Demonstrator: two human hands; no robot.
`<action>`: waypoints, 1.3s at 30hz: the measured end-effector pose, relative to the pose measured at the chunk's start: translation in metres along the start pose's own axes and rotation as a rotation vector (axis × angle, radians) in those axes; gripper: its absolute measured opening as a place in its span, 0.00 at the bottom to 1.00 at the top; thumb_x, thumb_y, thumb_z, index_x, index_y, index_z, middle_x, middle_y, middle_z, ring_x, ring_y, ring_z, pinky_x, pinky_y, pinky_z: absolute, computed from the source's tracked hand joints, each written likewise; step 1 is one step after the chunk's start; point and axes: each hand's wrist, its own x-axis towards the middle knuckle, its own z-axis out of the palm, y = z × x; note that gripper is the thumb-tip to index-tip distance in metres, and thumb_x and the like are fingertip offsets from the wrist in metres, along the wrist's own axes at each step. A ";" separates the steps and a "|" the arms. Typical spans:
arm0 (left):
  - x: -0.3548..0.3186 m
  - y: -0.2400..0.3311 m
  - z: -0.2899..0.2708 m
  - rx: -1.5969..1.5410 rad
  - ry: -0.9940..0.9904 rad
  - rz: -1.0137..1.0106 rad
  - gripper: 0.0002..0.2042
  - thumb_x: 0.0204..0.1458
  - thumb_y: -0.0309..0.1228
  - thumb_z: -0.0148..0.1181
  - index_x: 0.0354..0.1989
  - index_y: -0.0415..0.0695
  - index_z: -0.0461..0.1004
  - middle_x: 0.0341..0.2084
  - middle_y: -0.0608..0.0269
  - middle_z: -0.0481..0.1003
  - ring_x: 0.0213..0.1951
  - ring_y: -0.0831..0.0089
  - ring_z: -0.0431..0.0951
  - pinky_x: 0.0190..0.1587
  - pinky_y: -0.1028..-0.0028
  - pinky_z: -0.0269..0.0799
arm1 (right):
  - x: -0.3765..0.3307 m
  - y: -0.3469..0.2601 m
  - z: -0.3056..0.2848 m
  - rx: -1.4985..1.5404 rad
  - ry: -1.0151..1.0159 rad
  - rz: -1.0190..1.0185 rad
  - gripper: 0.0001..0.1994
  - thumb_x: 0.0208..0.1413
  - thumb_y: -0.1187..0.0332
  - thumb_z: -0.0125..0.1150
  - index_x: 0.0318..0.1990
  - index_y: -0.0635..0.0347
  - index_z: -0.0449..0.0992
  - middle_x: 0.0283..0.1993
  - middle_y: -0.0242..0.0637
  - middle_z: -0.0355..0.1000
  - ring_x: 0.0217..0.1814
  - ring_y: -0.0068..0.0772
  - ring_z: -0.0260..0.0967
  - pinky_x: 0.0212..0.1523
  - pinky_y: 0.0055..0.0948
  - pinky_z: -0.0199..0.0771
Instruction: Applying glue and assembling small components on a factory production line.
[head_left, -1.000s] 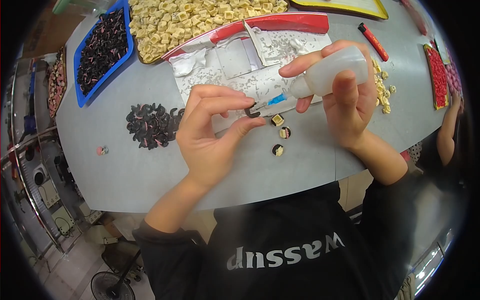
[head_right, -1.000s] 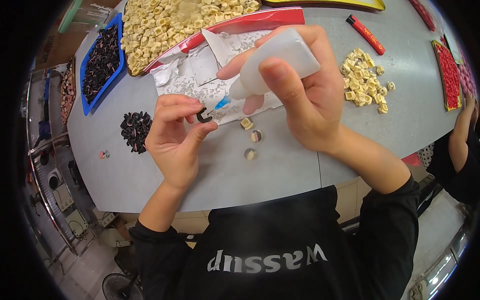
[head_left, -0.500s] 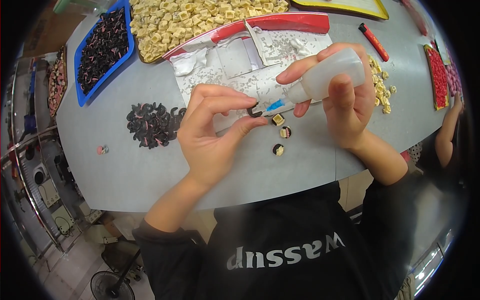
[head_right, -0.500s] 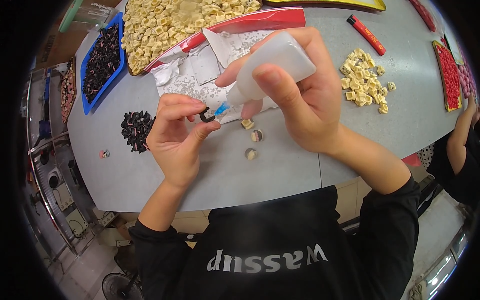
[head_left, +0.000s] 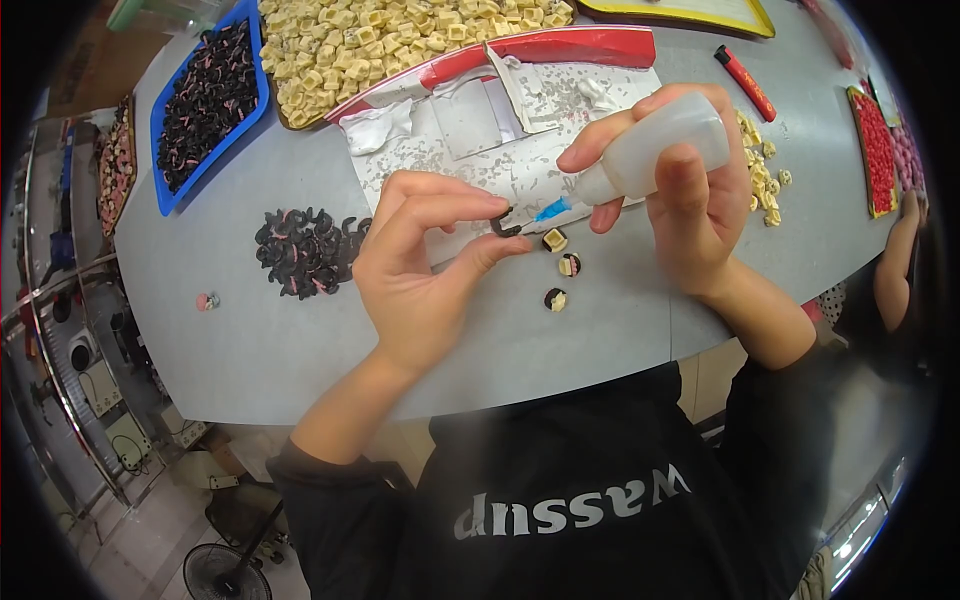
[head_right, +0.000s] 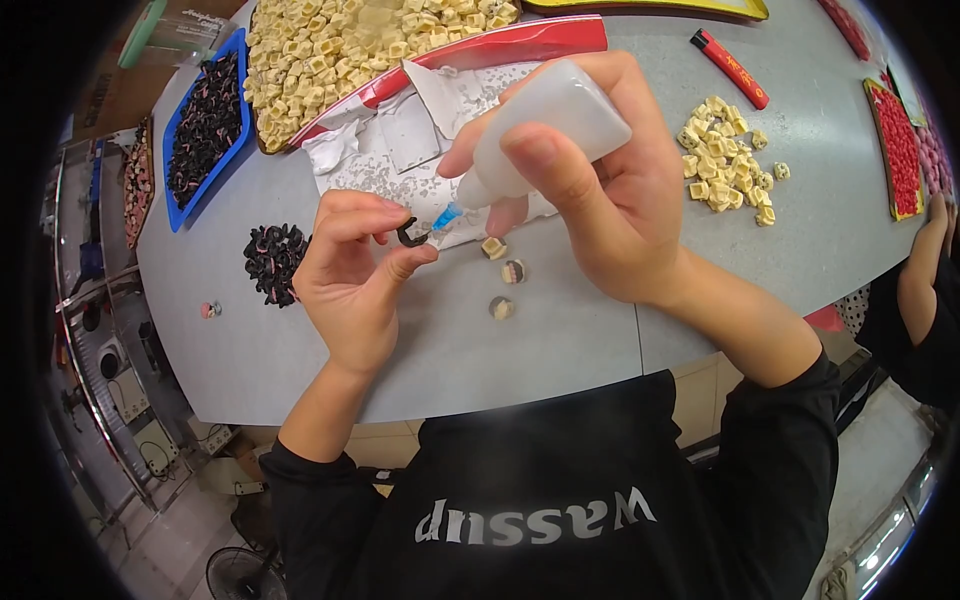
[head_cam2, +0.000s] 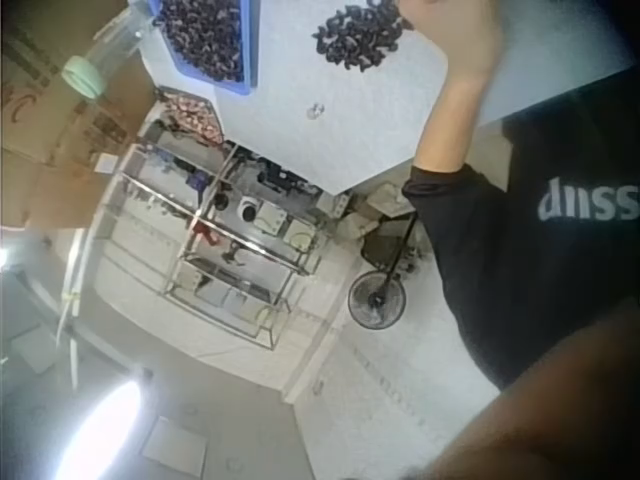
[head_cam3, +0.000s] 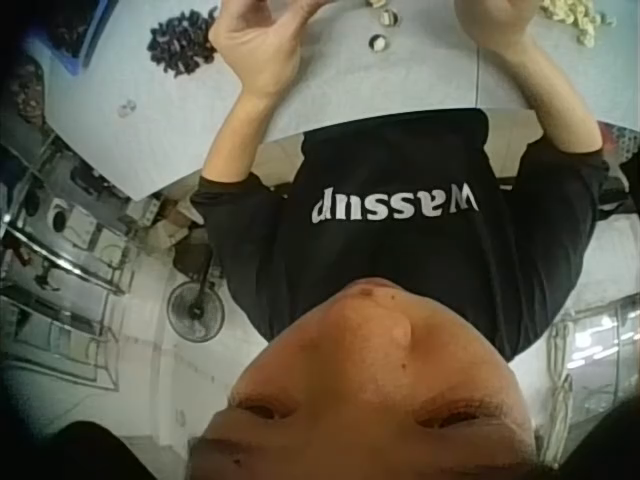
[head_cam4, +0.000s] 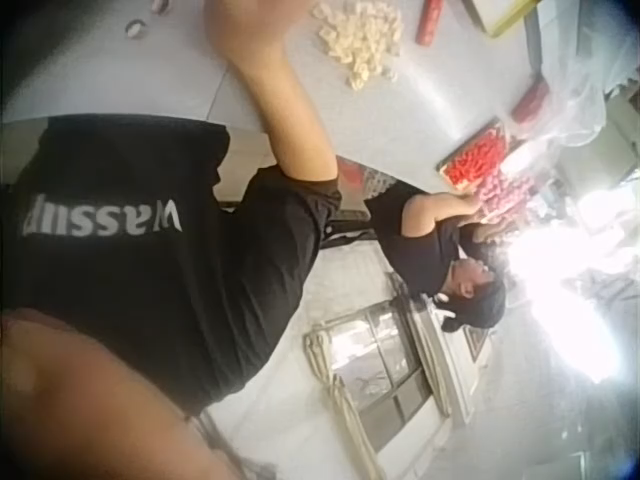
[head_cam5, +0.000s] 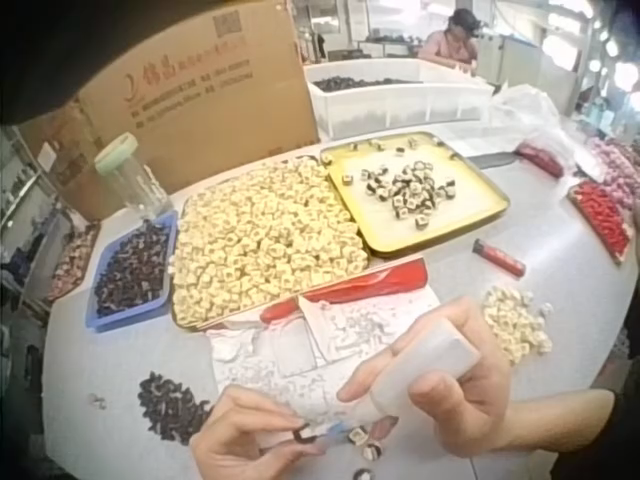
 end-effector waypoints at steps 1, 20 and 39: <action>0.000 0.000 0.000 0.007 0.002 -0.003 0.14 0.31 0.20 0.69 0.30 0.42 0.75 0.30 0.65 0.72 0.34 0.75 0.68 0.34 0.78 0.62 | 0.000 0.000 0.000 0.000 0.001 -0.001 0.17 0.61 0.53 0.35 0.43 0.60 0.54 0.34 0.53 0.71 0.18 0.24 0.67 0.20 0.17 0.69; -0.001 0.001 0.000 0.002 -0.008 -0.020 0.14 0.31 0.20 0.69 0.31 0.42 0.75 0.30 0.65 0.71 0.34 0.76 0.67 0.34 0.78 0.62 | 0.001 0.001 0.003 0.020 0.029 -0.002 0.18 0.61 0.53 0.36 0.42 0.61 0.55 0.32 0.52 0.71 0.18 0.22 0.67 0.19 0.16 0.68; -0.001 0.001 0.001 0.004 -0.015 -0.027 0.14 0.31 0.20 0.69 0.30 0.42 0.75 0.29 0.65 0.72 0.34 0.76 0.67 0.34 0.79 0.62 | 0.001 -0.002 0.002 0.011 0.011 -0.007 0.17 0.61 0.54 0.38 0.43 0.61 0.55 0.32 0.52 0.71 0.18 0.22 0.67 0.19 0.16 0.68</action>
